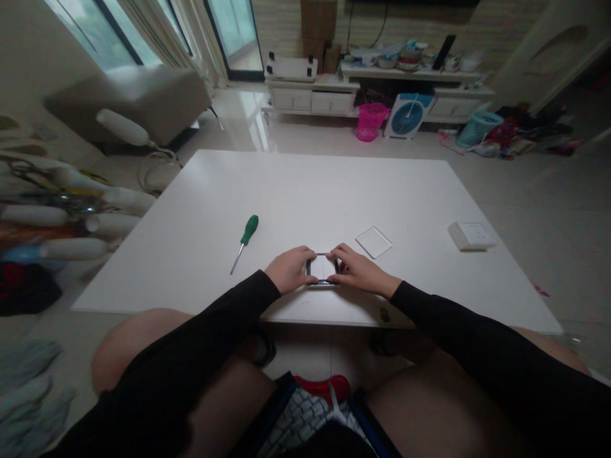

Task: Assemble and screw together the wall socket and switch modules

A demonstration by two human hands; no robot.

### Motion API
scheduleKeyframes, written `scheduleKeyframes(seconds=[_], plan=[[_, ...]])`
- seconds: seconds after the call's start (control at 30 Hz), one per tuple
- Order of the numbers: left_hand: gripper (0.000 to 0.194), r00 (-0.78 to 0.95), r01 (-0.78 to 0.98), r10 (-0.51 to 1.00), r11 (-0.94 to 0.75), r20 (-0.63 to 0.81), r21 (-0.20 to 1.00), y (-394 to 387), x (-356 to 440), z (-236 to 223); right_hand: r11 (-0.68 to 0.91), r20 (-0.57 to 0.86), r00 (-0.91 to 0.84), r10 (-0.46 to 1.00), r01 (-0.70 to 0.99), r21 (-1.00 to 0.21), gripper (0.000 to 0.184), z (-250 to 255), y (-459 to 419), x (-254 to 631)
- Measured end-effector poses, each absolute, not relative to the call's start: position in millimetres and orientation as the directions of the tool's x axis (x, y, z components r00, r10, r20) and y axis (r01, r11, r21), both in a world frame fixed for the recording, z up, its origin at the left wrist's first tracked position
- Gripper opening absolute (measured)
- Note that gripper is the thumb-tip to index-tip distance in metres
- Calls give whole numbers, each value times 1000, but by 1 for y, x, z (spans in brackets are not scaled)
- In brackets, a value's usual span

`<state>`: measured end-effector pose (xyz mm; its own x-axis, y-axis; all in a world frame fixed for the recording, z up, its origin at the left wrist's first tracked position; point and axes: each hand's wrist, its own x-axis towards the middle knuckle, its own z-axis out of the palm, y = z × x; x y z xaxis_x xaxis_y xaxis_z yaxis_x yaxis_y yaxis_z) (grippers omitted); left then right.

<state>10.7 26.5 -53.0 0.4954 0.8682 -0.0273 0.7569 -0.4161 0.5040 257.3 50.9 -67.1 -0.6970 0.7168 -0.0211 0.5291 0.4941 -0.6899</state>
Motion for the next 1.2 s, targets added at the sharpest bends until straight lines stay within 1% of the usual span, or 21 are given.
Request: scheduleKeyframes(seconds=[0.23,0.43,0.57,0.67,0.97,1.2], plan=[[48,474,769,880,-393,-37,503,27,8,-52,495,-23,-696,717,532,-687,43,-66,51,257],[53,500,738,866,-412,-23,535,28,8,-53,481,-33,-697,716,527,-701,42,-68,51,258],[52,483,723,875,-389,-14,571,29,9,-55,490,-27,-699,715,528,-694,42,-69,51,258],[51,488,715,873,-398,-2,575,29,9,-55,488,-25,-696,717,528,-695,43,-69,51,258],[51,499,720,866,-388,-40,576,30,9,-57,490,-7,-696,718,513,-705,41,-71,51,259],[48,515,717,855,-392,-59,577,29,8,-56,498,-14,-709,705,509,-702,40,-68,52,259]])
